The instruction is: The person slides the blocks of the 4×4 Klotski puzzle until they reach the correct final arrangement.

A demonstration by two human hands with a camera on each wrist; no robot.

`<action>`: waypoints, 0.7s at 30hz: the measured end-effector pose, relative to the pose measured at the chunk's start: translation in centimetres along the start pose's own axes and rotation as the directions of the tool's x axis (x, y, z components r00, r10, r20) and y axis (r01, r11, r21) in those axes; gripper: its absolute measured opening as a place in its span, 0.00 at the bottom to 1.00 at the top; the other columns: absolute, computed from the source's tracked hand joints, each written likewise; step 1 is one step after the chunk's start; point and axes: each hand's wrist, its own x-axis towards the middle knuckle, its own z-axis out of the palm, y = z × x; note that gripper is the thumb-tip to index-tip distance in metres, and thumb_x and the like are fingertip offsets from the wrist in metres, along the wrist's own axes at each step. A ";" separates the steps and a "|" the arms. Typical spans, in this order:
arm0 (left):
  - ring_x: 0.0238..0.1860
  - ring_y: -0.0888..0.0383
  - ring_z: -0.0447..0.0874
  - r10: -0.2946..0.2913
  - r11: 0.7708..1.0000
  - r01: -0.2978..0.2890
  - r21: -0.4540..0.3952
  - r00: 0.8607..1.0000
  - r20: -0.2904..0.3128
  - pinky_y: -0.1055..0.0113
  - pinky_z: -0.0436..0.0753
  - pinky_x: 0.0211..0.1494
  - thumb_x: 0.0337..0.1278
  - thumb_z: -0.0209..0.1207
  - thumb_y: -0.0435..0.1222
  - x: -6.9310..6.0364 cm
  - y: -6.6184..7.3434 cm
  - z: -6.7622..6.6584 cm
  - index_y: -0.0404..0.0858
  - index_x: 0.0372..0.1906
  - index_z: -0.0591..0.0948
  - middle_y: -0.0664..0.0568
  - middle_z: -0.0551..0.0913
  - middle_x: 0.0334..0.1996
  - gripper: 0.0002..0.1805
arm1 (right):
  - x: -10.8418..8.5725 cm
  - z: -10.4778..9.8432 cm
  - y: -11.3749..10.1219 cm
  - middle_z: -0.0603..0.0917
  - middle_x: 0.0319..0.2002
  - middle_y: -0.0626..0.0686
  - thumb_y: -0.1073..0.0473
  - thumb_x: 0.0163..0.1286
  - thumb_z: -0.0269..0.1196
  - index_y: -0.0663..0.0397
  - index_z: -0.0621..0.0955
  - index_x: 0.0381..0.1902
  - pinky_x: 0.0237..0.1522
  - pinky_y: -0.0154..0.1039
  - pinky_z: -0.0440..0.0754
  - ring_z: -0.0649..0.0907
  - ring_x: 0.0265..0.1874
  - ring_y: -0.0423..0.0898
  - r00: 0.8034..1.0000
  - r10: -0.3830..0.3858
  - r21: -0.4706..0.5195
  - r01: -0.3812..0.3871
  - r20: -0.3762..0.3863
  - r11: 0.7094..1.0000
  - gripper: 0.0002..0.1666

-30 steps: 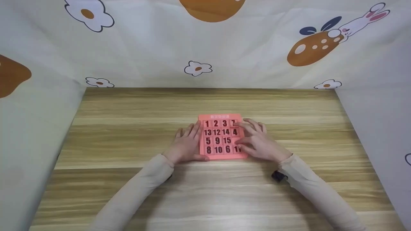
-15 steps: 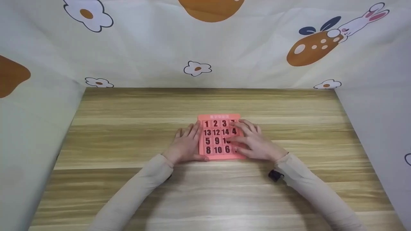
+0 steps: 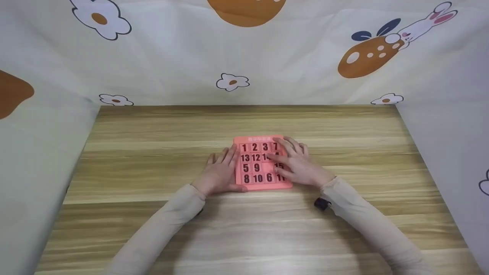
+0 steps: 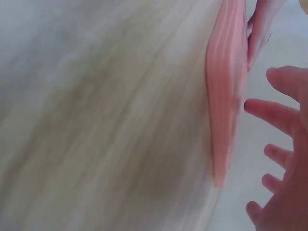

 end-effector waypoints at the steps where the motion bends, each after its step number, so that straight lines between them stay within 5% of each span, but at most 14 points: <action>1: 0.75 0.44 0.35 -0.001 1.000 0.001 0.004 1.000 0.004 0.40 0.42 0.72 0.45 0.55 0.72 0.0 0.0 0.0 0.35 0.76 0.37 0.44 0.31 0.76 0.67 | 0.1 0.0 0.0 0.53 0.74 0.62 0.47 0.70 0.57 0.48 0.77 0.64 0.63 0.68 0.50 0.50 0.70 0.66 1.000 -0.002 0.012 0.002 0.007 1.000 0.26; 9: 0.75 0.44 0.34 -0.012 1.000 0.012 0.024 1.000 0.010 0.40 0.41 0.72 0.45 0.54 0.72 0.0 -0.1 0.0 0.35 0.76 0.37 0.45 0.30 0.76 0.67 | -0.4 -0.1 0.0 0.59 0.71 0.62 0.50 0.67 0.62 0.47 0.84 0.53 0.63 0.67 0.48 0.53 0.69 0.66 0.996 -0.082 0.097 0.085 -0.028 0.992 0.19; 21: 0.75 0.44 0.33 -0.012 1.000 0.011 0.017 1.000 0.023 0.40 0.41 0.72 0.44 0.53 0.73 -0.1 -0.1 0.0 0.36 0.76 0.36 0.46 0.29 0.76 0.68 | -1.1 -0.1 1.6 0.60 0.70 0.65 0.56 0.66 0.62 0.53 0.80 0.58 0.62 0.63 0.53 0.55 0.68 0.66 0.994 0.022 0.115 -0.009 -0.106 0.993 0.22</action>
